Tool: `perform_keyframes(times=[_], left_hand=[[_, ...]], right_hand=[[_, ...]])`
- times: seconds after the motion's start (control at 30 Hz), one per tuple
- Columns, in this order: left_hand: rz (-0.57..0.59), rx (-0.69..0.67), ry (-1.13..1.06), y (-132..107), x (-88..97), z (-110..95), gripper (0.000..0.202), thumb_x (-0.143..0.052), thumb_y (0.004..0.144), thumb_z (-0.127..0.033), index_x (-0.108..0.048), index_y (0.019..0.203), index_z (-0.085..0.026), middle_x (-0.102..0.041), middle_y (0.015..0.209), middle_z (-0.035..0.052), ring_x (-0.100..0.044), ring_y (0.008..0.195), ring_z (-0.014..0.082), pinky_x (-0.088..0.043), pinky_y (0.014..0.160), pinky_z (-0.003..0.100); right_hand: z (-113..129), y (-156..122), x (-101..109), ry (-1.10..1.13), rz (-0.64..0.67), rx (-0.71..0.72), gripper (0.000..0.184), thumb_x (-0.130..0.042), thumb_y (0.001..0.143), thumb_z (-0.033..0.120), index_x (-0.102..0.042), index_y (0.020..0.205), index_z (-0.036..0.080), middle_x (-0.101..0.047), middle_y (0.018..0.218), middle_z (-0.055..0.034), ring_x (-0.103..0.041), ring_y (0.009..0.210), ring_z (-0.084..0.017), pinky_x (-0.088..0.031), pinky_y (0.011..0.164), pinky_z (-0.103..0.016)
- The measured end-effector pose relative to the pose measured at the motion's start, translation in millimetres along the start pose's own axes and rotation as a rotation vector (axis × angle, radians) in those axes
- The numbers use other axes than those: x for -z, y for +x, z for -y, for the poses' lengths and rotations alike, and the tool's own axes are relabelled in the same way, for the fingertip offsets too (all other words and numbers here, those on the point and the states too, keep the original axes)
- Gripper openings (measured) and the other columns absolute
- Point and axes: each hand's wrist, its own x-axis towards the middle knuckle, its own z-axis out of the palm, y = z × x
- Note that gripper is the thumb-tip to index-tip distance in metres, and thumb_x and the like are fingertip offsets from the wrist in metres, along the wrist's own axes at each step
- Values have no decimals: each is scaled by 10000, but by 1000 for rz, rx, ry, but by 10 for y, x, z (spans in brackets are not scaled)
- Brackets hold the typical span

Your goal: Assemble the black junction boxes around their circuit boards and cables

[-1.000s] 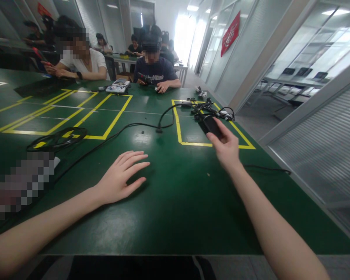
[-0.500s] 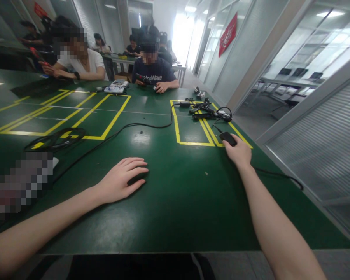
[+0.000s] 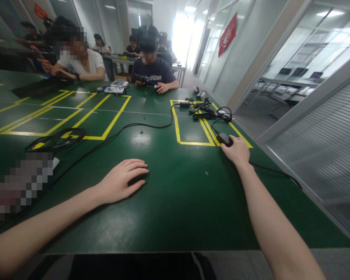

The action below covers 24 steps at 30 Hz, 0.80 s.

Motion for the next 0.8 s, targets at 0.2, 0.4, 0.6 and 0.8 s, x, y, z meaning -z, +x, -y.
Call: perform_keyframes(times=[0.2,0.4,0.6,0.8], left_hand=[[16,-23,-7,-11,-10,11,241,-609,1021,-286,-708,1221,-194,-737,1287,108,-651,1275,277,-523,1113,482],[12,-30,-4,-18,-24,27,229,-612,1023,-288,-707,1212,-198,-737,1285,102,-656,1264,276,-527,1103,472],[18,-23,-11,-21,-15,23,222,-623,1014,-284,-712,1202,-205,-735,1290,100,-651,1273,283,-535,1092,477],[24,-31,-5,-20,-11,12,216,-626,1015,-276,-712,1194,-191,-732,1298,106,-652,1273,286,-535,1095,479]], right_hand=[[127,-20,110,65,-42,-126,560,-644,870,358,-685,1363,95,-745,1186,-203,-678,1133,-392,-514,1011,-504],[64,12,133,115,-39,-287,462,-482,961,336,-713,1284,100,-759,875,-161,-734,970,-380,-534,963,-512],[88,0,146,117,-17,-331,554,-531,940,289,-620,1446,84,-766,1144,-200,-757,962,-347,-546,986,-487],[109,-31,164,101,-58,-164,714,-763,830,384,-599,1466,105,-702,1304,-200,-658,1232,-410,-509,1059,-520]])
